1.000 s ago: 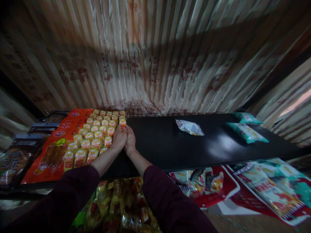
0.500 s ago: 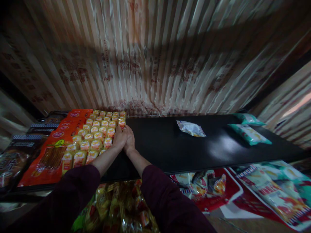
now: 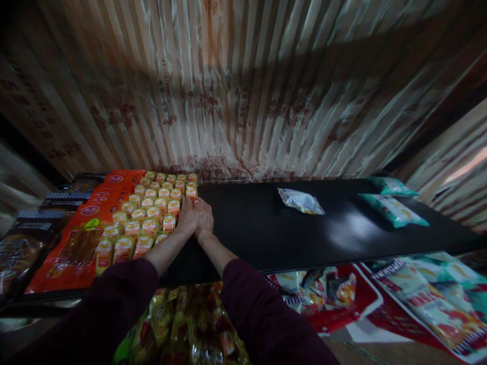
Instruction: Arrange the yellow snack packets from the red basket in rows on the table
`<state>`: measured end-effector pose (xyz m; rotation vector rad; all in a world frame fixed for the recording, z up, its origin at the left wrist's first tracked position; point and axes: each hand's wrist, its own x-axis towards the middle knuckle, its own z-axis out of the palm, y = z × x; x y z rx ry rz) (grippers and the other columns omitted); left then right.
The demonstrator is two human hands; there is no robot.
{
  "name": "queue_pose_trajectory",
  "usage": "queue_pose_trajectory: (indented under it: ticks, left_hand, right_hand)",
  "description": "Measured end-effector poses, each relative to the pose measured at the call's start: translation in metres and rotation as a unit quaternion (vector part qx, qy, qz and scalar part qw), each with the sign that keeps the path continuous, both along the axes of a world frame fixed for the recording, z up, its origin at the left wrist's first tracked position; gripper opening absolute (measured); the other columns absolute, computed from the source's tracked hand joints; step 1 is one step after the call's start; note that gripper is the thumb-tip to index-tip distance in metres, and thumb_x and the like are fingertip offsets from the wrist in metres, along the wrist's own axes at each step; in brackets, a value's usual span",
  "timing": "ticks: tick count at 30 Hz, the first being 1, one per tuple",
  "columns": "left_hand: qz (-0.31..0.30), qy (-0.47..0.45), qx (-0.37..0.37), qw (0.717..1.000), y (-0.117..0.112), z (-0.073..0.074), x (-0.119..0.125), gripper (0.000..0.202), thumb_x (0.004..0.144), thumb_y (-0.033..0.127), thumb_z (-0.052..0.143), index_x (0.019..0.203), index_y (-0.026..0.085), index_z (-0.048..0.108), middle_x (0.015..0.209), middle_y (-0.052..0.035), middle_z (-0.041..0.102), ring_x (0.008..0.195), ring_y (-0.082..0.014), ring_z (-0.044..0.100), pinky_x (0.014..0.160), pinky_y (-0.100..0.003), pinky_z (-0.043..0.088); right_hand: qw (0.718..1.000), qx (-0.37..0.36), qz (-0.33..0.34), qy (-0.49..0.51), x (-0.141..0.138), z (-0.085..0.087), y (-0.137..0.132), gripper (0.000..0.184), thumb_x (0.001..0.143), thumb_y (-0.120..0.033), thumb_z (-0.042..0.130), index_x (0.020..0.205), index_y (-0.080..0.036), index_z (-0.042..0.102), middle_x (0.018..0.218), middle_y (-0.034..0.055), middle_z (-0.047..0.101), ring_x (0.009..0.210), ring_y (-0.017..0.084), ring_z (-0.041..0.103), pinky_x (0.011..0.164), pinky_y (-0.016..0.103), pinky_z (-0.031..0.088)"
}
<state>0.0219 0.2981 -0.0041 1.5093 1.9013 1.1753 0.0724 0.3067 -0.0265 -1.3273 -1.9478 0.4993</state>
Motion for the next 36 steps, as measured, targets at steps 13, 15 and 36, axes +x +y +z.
queue_pose_trajectory:
  ticks: [13, 15, 36]
  left_hand:
    - [0.016, 0.189, -0.047, 0.981, 0.004, -0.004, 0.045, 0.052, 0.08, 0.01, 0.038, 0.131, 0.003, 0.046, 0.134, -0.0245, 0.049, 0.138, -0.035, 0.028, 0.11, -0.062, 0.017]
    - [0.012, 0.216, -0.05, 0.975, 0.006, -0.008, 0.043, 0.052, 0.08, 0.009, 0.037, 0.131, 0.002, 0.045, 0.134, -0.0257, 0.048, 0.138, -0.0353, 0.028, 0.11, -0.063, 0.016]
    - [0.053, 0.179, -0.081, 0.979, 0.007, -0.003, 0.042, 0.055, 0.08, 0.001, 0.03, 0.132, 0.002, 0.045, 0.145, -0.0217, 0.037, 0.141, -0.032, 0.019, 0.114, -0.057, 0.009]
  right_hand:
    - [0.999, 0.013, 0.009, -0.04, 0.001, 0.004, 0.002, 0.028, 0.087, -0.015, 0.044, 0.11, -0.02, 0.06, 0.118, 0.0105, 0.062, 0.113, 0.023, 0.053, 0.101, 0.037, 0.037]
    - [0.999, 0.005, 0.01, -0.048, 0.001, 0.005, 0.003, 0.028, 0.088, -0.016, 0.044, 0.11, -0.02, 0.06, 0.117, 0.0111, 0.061, 0.113, 0.024, 0.053, 0.101, 0.037, 0.037]
    - [0.999, -0.007, 0.04, 0.019, 0.002, -0.003, 0.011, 0.039, 0.086, -0.014, 0.045, 0.122, -0.024, 0.058, 0.13, 0.0043, 0.058, 0.119, 0.02, 0.048, 0.103, 0.037, 0.037]
